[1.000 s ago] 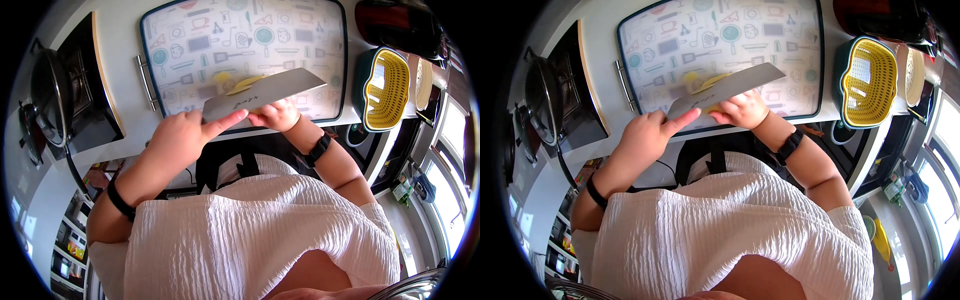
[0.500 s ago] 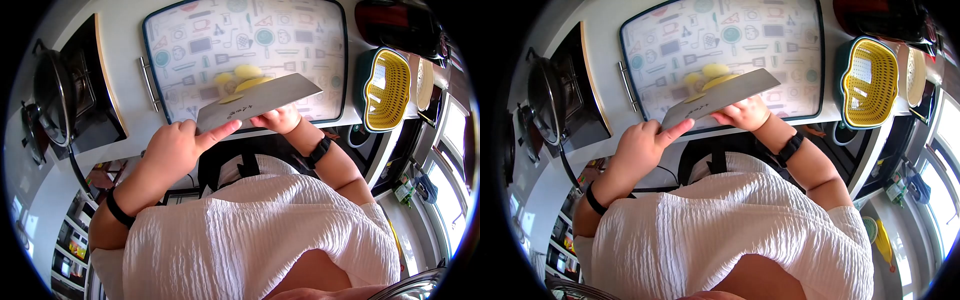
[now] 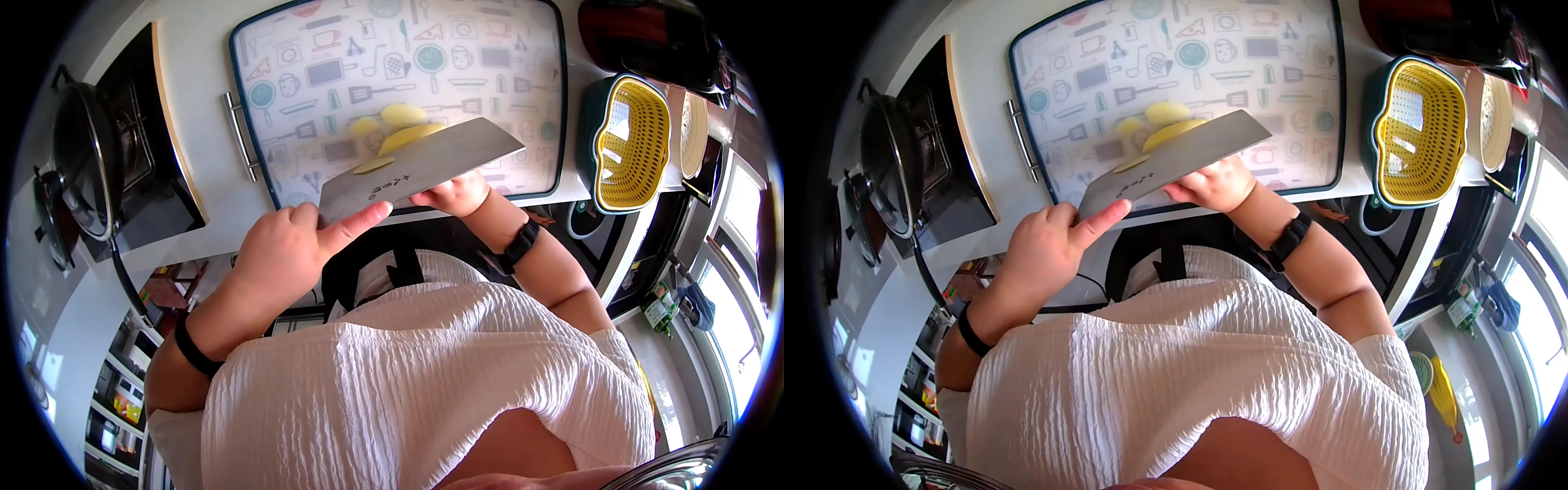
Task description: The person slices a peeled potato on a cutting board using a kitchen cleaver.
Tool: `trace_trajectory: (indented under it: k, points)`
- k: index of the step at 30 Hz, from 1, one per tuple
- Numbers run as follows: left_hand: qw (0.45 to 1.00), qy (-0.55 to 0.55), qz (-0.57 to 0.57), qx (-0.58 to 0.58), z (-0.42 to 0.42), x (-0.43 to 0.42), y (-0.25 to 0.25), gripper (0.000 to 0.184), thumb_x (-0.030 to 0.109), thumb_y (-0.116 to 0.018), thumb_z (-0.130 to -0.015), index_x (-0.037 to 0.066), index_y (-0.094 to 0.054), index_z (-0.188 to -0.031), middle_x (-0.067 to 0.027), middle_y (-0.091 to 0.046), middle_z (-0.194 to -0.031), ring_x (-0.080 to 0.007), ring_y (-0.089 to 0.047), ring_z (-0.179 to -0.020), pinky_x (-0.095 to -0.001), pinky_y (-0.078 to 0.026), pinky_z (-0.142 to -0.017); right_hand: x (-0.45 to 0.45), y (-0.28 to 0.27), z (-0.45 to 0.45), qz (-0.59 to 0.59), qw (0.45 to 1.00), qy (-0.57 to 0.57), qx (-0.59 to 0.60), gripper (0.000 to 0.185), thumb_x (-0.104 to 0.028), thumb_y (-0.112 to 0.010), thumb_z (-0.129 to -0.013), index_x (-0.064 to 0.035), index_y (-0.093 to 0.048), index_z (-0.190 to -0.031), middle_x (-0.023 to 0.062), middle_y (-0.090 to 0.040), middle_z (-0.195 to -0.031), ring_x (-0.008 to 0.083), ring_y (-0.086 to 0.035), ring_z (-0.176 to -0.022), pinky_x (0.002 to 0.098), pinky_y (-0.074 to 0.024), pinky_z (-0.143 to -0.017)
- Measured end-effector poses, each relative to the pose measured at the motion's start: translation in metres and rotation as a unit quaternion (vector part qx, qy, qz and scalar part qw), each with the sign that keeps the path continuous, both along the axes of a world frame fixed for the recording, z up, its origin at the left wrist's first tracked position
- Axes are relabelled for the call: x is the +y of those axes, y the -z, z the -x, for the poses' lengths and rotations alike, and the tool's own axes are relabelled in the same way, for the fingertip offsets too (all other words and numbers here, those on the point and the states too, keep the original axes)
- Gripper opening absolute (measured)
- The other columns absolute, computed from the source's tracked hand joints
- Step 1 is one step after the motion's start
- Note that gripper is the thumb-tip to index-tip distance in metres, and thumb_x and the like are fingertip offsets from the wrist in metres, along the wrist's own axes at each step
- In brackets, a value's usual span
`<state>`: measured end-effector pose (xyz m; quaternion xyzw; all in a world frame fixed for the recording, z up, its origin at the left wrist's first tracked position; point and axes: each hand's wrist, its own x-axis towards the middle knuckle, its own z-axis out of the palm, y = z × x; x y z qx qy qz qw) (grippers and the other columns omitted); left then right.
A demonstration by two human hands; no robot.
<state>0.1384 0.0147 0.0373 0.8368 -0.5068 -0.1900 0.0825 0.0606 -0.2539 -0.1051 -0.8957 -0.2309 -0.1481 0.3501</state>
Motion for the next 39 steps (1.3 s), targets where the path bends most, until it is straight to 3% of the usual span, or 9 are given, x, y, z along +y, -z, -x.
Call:
trace_trajectory:
  k: [10, 13, 19, 22, 25, 29, 32, 39]
  points:
    - [1.0, -0.002, -0.008, -0.006, 0.001, -0.003, -0.002, 0.075, 0.012, -0.059, -0.086, 0.04, -0.036, -0.152, -0.0059, -0.042, -0.065, -0.0206, -0.047, -0.048, -0.0335, -0.044, -0.045, 0.001, 0.004, 0.0, -0.012, 1.0, 0.009, -0.009, 0.037, -0.024, -0.076, -0.077, -0.011, -0.069, -0.111, 0.0075, -0.062, -0.113, 0.0326, -0.061, -0.107, 0.0442, -0.0506, -0.091]
    - [0.999, -0.012, -0.022, 0.021, -0.001, -0.009, -0.002, 0.065, 0.007, -0.059, -0.087, 0.034, -0.048, -0.145, -0.0082, -0.045, -0.07, -0.0266, -0.051, -0.054, -0.0382, -0.045, -0.049, 0.003, 0.006, -0.001, -0.014, 0.999, 0.018, -0.022, 0.034, -0.028, -0.075, -0.079, -0.011, -0.069, -0.109, 0.0073, -0.062, -0.112, 0.0319, -0.06, -0.107, 0.0434, -0.0505, -0.09]
    - [0.998, -0.03, 0.051, 0.016, -0.012, -0.038, 0.041, 0.071, 0.005, -0.057, -0.086, 0.04, -0.044, -0.147, -0.0104, -0.048, -0.069, -0.0288, -0.054, -0.055, -0.0389, -0.048, -0.051, 0.001, 0.006, -0.002, -0.021, 0.998, 0.007, -0.06, 0.032, -0.026, -0.076, -0.082, -0.0066, -0.065, -0.104, 0.0096, -0.061, -0.111, 0.0346, -0.06, -0.102, 0.0457, -0.0489, -0.088]
    - [0.999, -0.016, -0.033, 0.029, -0.016, -0.044, 0.051, 0.07, 0.006, -0.056, -0.088, 0.042, -0.043, -0.146, -0.011, -0.049, -0.071, -0.0296, -0.056, -0.057, -0.0394, -0.05, -0.053, 0.001, 0.004, -0.002, -0.027, 0.998, 0.004, -0.055, 0.03, -0.028, -0.075, -0.084, -0.0065, -0.066, -0.103, 0.01, -0.062, -0.11, 0.0346, -0.061, -0.102, 0.0462, -0.049, -0.088]
    - [0.999, -0.012, 0.039, 0.031, -0.011, -0.031, 0.038, 0.069, 0.006, -0.058, -0.088, 0.04, -0.044, -0.146, -0.0105, -0.049, -0.071, -0.0295, -0.056, -0.057, -0.0395, -0.05, -0.052, -0.001, 0.007, 0.0, -0.02, 0.999, -0.003, -0.032, 0.031, -0.032, -0.074, -0.082, -0.0099, -0.069, -0.103, 0.0088, -0.062, -0.112, 0.0326, -0.061, -0.104, 0.0439, -0.0508, -0.088]
    - [0.999, -0.01, 0.005, 0.048, -0.001, -0.01, 0.006, 0.067, 0.007, -0.063, -0.086, 0.036, -0.048, -0.144, -0.009, -0.047, -0.071, -0.028, -0.054, -0.056, -0.0388, -0.047, -0.051, -0.001, 0.002, -0.001, -0.025, 1.0, -0.016, 0.008, 0.036, -0.025, -0.076, -0.078, -0.0095, -0.07, -0.11, 0.0104, -0.062, -0.116, 0.0342, -0.062, -0.108, 0.0446, -0.0519, -0.091]
    - [0.999, -0.018, 0.035, 0.032, 0.003, 0.0, 0.009, 0.076, 0.009, -0.058, -0.085, 0.042, -0.038, -0.15, -0.0078, -0.043, -0.065, -0.0233, -0.049, -0.049, -0.0356, -0.046, -0.046, 0.0, 0.001, 0.0, -0.012, 1.0, -0.01, 0.005, 0.038, -0.023, -0.077, -0.077, -0.0093, -0.07, -0.111, 0.0106, -0.062, -0.116, 0.0345, -0.061, -0.108, 0.0452, -0.0518, -0.092]
    - [0.999, -0.011, 0.016, 0.026, 0.001, -0.004, 0.004, 0.075, 0.01, -0.059, -0.086, 0.041, -0.038, -0.15, -0.0079, -0.044, -0.066, -0.023, -0.049, -0.05, -0.0348, -0.046, -0.047, 0.0, 0.005, 0.001, -0.009, 1.0, -0.004, -0.001, 0.039, -0.024, -0.076, -0.077, -0.0096, -0.069, -0.112, 0.0098, -0.061, -0.116, 0.0349, -0.061, -0.107, 0.0467, -0.0512, -0.092]
